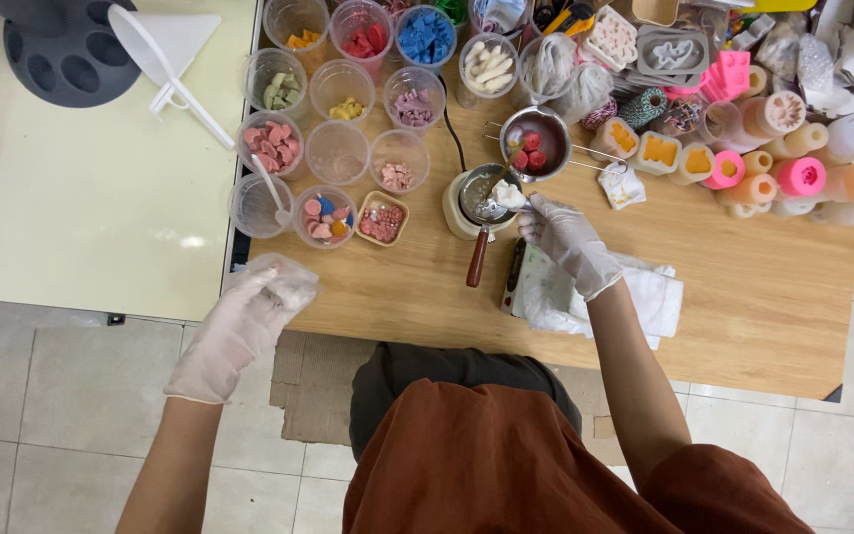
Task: The person cleans a small metal container with a white cloth, then picks up and handles several small red wax shapes by hand and with a small spatula over the container.
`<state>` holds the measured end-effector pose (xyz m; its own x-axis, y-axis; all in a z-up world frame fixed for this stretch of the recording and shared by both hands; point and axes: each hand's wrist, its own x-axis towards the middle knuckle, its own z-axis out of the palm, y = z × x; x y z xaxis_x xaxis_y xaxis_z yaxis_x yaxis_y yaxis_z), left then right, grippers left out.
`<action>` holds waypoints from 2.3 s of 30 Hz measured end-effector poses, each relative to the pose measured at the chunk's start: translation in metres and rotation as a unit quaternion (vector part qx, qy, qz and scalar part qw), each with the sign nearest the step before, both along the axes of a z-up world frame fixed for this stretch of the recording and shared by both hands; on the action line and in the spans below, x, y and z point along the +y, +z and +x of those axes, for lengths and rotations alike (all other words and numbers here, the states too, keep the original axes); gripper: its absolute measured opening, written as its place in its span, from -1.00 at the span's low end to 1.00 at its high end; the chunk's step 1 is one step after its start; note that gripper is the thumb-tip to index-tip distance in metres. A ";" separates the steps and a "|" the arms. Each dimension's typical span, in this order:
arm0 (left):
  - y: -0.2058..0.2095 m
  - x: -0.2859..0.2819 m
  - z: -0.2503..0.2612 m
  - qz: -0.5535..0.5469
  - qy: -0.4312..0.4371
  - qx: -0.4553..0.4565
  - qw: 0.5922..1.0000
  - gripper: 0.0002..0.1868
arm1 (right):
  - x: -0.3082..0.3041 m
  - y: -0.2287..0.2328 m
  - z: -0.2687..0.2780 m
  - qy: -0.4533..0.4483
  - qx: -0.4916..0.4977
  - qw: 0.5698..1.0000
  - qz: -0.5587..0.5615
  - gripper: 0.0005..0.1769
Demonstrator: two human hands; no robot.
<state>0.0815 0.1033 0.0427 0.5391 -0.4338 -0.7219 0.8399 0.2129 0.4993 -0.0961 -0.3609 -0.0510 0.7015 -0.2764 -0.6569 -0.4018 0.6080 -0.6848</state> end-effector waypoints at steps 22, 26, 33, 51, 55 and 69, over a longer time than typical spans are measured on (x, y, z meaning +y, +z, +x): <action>-0.022 0.125 0.124 0.303 -0.064 -0.364 0.879 -0.79 | -0.014 -0.013 0.003 -0.026 0.010 1.000 -0.006 -0.72; -0.047 0.132 0.136 0.293 -0.030 -0.336 0.895 -0.90 | -0.013 -0.019 0.003 -0.030 0.018 0.999 -0.021 -0.70; -0.059 0.108 0.151 0.361 -0.260 -0.557 0.701 -0.89 | -0.004 -0.014 0.011 -0.049 0.046 0.997 -0.032 -0.71; -0.019 0.074 0.152 0.588 -0.292 -0.363 0.661 -0.64 | 0.010 -0.009 0.011 -0.109 0.018 0.994 -0.024 -0.74; -0.007 0.056 0.125 0.602 -0.282 -0.336 0.667 -0.58 | 0.010 -0.007 0.013 -0.104 0.002 0.994 -0.017 -0.74; -0.176 -0.180 -0.075 0.226 -0.283 -0.540 0.760 -0.63 | 0.016 0.017 0.007 -0.109 0.015 0.990 -0.089 -0.76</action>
<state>0.0067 -0.0764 -0.1332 0.7424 -0.6560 -0.1361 -0.2174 -0.4280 0.8772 -0.0895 -0.3446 -0.0337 0.5932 -0.5332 -0.6032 -0.2957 0.5526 -0.7792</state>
